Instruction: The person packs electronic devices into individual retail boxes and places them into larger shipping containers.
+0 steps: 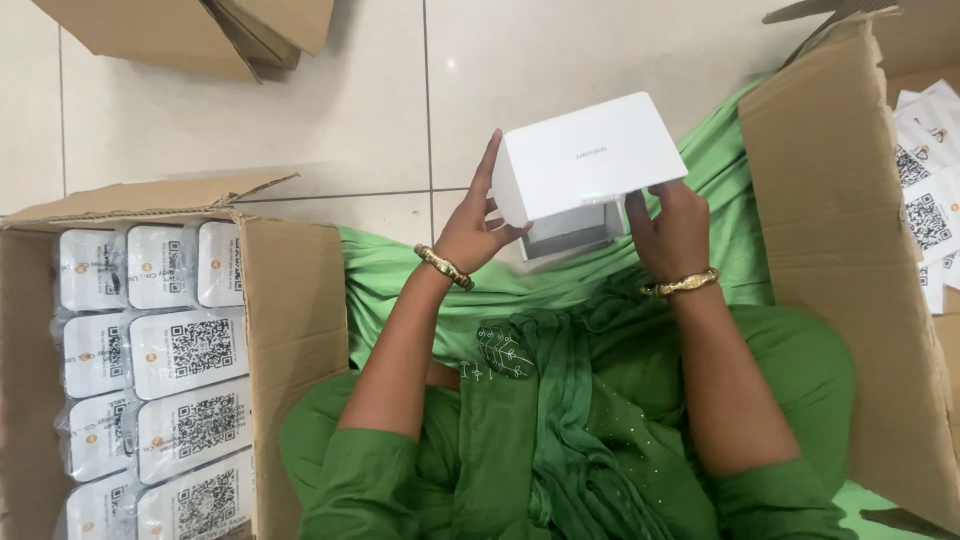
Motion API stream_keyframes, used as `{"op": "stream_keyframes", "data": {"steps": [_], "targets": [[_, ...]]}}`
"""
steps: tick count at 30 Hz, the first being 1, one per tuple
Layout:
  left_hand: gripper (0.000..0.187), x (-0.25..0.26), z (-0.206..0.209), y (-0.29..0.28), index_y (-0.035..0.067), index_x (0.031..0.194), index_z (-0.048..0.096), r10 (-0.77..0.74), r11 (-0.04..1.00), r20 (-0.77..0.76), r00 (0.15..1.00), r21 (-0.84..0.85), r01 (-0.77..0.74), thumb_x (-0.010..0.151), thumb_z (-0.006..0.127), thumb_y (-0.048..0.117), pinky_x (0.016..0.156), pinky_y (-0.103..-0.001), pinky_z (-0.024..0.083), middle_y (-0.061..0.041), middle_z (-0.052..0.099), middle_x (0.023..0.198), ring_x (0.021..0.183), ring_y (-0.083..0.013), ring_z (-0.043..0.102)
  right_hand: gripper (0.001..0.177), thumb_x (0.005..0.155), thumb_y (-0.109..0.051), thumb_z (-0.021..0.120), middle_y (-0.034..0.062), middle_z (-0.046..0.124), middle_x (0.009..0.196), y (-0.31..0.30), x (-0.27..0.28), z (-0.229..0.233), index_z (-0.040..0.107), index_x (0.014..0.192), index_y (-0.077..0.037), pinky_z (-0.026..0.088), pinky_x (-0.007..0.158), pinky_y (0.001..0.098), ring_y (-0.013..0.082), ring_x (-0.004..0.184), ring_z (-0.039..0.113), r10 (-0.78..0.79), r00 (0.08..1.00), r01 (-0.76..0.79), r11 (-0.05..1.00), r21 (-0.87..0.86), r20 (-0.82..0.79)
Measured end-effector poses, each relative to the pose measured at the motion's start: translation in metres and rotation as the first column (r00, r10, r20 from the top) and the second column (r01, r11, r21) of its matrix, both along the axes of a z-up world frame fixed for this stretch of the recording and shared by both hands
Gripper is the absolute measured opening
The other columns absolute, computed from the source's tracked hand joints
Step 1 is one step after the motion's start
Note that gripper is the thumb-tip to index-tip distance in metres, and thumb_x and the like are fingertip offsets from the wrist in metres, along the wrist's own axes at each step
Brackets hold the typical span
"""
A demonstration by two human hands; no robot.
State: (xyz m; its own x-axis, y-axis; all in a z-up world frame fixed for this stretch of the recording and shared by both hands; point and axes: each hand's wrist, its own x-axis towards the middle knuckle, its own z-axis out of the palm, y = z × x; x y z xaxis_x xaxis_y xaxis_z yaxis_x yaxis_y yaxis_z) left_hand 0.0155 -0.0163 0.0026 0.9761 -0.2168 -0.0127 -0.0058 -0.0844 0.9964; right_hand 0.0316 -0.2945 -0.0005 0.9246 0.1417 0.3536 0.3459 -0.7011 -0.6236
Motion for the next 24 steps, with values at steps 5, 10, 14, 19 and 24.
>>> {"op": "stream_keyframes", "data": {"steps": [5,10,14,19,24], "targets": [[0.117,-0.004,0.014,0.0,0.034,0.16,0.012,-0.002,0.976,-0.13,0.991,0.218,0.03,0.072,0.086,0.009,0.107,-0.049,0.05,-0.015,0.034,0.165,0.14,-0.0368,0.05,0.022,0.089,-0.004,0.068,0.0237,0.071,0.097,-0.026,0.006,-0.034,0.067,0.111,-0.003,0.055,0.072,0.0481,0.0424,0.083,0.067,0.085,0.989,-0.104,0.984,-0.148,-0.124],[0.103,-0.01,-0.024,0.003,0.032,0.161,0.026,-0.04,0.905,0.071,0.997,0.426,0.006,0.079,0.084,0.009,0.113,-0.045,0.052,-0.017,0.054,0.151,0.138,-0.0377,0.058,0.042,0.088,0.002,0.058,0.0228,0.073,0.108,-0.048,0.003,-0.01,0.067,0.128,-0.007,0.055,0.077,0.0496,0.0427,0.093,0.068,0.047,0.971,-0.113,0.955,-0.274,-0.236],[0.102,-0.008,-0.012,-0.002,0.043,0.157,0.024,-0.082,0.731,0.076,0.994,0.682,0.008,0.079,0.067,-0.006,0.099,-0.045,0.056,-0.015,0.039,0.163,0.13,-0.0372,0.059,0.046,0.101,-0.023,0.058,0.0174,0.071,0.123,-0.037,0.0,0.005,0.059,0.147,-0.013,0.054,0.088,0.0432,0.0322,0.108,0.068,-0.04,0.871,0.097,0.991,0.092,-0.49],[0.105,-0.005,0.003,-0.012,0.058,0.156,0.012,-0.015,0.364,-0.314,0.949,0.882,0.298,0.085,0.052,-0.009,0.085,-0.045,0.061,-0.013,0.025,0.168,0.114,-0.0339,0.068,0.084,0.096,-0.043,0.067,0.0232,0.052,0.147,-0.003,-0.001,-0.057,0.028,0.16,-0.008,0.043,0.106,0.0405,0.0279,0.134,0.052,0.232,0.769,-0.122,0.968,0.219,-0.596],[0.089,-0.011,-0.054,-0.012,0.054,0.158,0.003,0.032,0.528,-0.288,0.957,0.818,0.228,0.095,0.052,0.016,0.093,-0.05,0.057,-0.021,0.033,0.162,0.112,-0.0416,0.066,0.075,0.088,-0.054,0.067,0.0185,0.071,0.126,0.006,0.003,-0.053,0.055,0.143,-0.004,0.052,0.097,0.0387,0.0269,0.113,0.069,0.071,0.578,0.085,0.986,0.147,-0.813]]}}
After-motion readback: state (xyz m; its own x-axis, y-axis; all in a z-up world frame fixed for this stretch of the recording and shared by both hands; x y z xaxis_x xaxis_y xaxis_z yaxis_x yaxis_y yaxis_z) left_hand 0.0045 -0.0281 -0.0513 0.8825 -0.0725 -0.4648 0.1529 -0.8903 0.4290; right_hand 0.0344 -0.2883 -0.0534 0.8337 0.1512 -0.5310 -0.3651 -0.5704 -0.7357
